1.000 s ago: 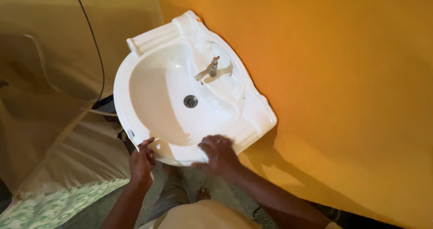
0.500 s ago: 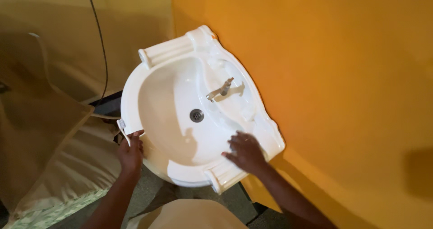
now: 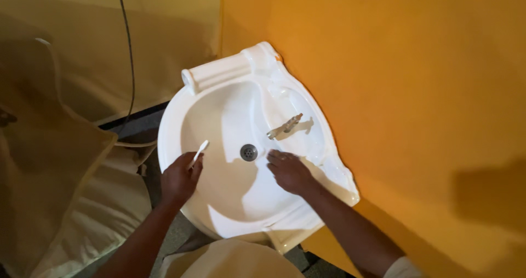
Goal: The person washes their hands under running water, then uses a cloth to wipe the sink basin and faucet. They also use a toothbrush to scrub the sink surface and the drain area before wiping it down again with the cloth.
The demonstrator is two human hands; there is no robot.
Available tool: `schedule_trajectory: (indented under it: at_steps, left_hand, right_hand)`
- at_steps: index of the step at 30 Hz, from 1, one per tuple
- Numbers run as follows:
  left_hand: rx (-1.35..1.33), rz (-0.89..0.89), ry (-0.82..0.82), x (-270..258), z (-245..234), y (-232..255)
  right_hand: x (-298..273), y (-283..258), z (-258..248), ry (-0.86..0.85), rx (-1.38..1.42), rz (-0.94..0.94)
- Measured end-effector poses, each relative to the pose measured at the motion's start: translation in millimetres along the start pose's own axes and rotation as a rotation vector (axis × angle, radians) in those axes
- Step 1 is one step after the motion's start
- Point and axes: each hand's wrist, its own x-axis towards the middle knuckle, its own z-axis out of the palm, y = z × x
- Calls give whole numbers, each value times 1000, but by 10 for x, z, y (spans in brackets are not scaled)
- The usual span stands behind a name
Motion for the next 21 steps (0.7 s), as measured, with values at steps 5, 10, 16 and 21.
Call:
schedule_trajectory:
  at_steps: [5, 10, 16, 21]
  left_hand:
    - [-70, -24, -47, 34, -15, -60]
    - [-125, -257, -134, 137, -27, -108]
    - [-279, -294, -218, 240, -58, -203]
    - [-287, -397, -241, 294, -44, -200]
  right_hand:
    - [-159, -86, 186, -740, 115, 322]
    - [-11, -346, 317, -799, 396, 534]
    - [160, -694, 623, -378, 642, 541]
    - [62, -479, 611, -164, 370, 586]
